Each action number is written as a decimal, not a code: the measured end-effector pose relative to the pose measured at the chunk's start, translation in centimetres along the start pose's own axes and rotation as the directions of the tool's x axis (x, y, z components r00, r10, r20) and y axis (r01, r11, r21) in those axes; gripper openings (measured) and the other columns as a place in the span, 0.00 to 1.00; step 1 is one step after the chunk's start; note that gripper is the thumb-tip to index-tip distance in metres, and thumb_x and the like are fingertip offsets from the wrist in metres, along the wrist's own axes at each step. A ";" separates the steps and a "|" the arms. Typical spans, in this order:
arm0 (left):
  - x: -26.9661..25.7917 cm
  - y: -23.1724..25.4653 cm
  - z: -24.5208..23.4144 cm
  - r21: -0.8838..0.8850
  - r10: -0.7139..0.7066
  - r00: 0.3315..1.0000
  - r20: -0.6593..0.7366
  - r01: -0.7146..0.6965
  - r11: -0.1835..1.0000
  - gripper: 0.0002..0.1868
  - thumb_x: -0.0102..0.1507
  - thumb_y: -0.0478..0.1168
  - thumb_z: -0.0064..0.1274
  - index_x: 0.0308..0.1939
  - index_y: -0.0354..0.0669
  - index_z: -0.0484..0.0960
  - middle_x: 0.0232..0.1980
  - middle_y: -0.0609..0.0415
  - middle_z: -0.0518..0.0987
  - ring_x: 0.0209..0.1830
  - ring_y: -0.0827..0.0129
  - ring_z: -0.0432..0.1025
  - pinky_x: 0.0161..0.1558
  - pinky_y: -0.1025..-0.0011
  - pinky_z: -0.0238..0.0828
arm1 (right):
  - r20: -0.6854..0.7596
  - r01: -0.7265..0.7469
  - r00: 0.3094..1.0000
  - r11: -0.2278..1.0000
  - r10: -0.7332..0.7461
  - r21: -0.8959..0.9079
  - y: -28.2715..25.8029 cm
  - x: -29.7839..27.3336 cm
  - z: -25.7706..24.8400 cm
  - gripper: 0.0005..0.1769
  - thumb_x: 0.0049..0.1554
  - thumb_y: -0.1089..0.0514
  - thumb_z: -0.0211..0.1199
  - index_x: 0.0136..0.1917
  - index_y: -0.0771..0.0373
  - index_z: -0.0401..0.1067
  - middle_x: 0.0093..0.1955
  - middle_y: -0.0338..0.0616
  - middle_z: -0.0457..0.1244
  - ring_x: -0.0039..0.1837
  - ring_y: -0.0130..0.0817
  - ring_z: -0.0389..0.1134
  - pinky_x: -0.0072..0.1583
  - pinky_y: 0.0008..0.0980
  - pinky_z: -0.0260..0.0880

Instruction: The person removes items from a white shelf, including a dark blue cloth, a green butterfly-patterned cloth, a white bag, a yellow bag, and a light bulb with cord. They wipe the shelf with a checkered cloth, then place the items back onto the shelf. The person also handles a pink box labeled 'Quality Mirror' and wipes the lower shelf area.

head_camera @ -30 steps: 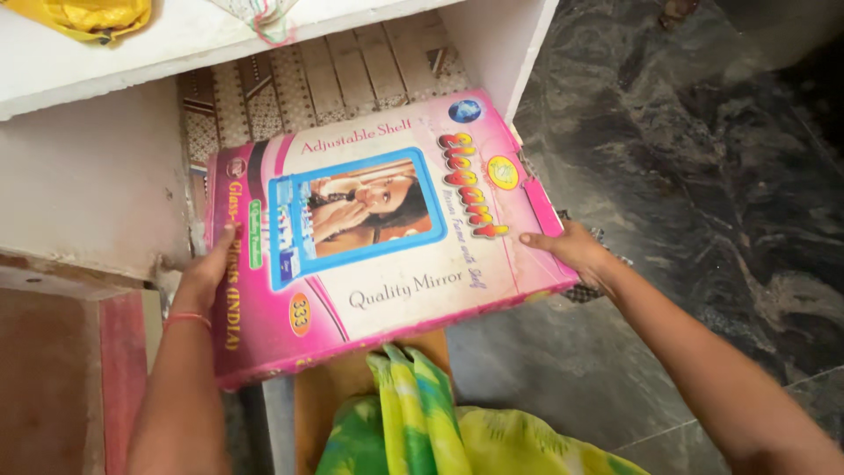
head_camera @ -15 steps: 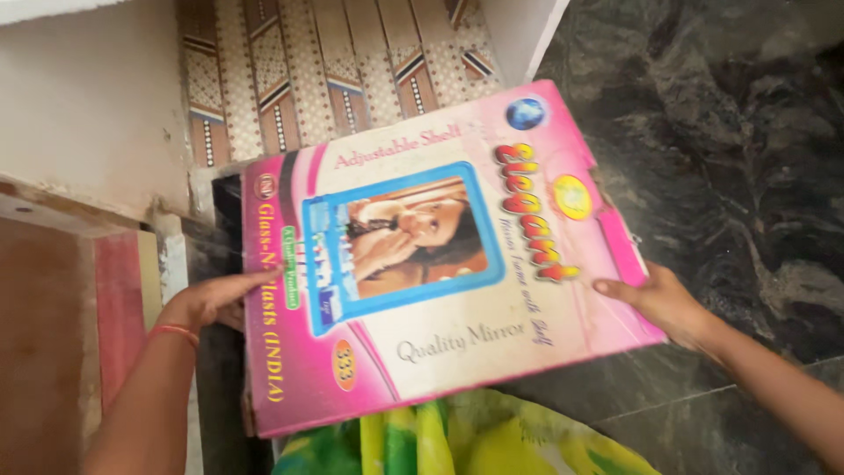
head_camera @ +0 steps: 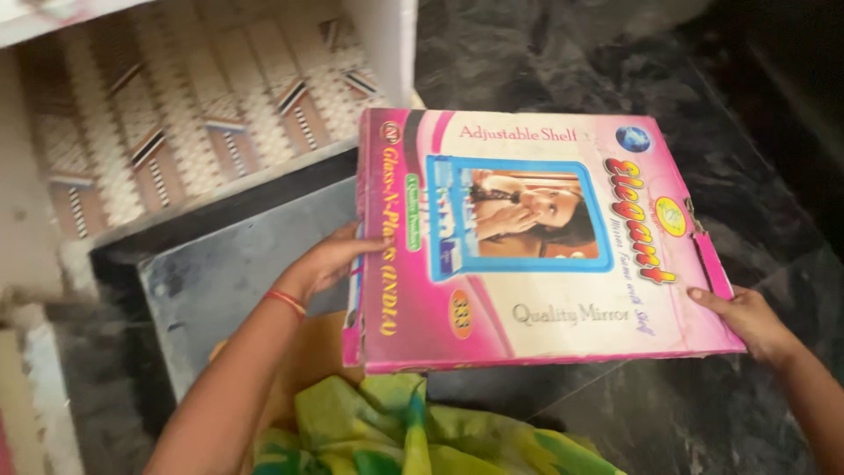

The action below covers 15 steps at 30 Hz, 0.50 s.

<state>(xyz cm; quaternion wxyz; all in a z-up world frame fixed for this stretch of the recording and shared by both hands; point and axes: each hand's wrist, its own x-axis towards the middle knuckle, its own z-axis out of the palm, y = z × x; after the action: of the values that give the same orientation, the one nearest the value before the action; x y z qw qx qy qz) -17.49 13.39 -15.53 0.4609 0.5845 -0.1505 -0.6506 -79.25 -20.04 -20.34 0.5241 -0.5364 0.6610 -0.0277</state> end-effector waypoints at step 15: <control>6.1 -0.4 8.9 -0.236 0.374 0.925 0.060 -0.351 0.906 0.48 0.64 0.45 0.55 0.80 0.51 0.42 0.77 0.48 0.62 0.75 0.62 0.60 0.71 0.59 0.61 | -0.113 -0.084 0.990 0.996 0.084 0.006 3.6 5.2 -7.6 0.36 0.55 0.44 0.71 0.56 0.84 0.73 0.44 0.65 0.71 0.39 0.47 0.73 0.43 0.44 0.74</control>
<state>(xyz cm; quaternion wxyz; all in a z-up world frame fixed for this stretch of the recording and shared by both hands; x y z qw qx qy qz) -25.00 5.81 -17.24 0.6274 0.4567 -0.2071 -0.5957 -86.55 -26.31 -22.53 0.4868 -0.5052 0.7117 -0.0364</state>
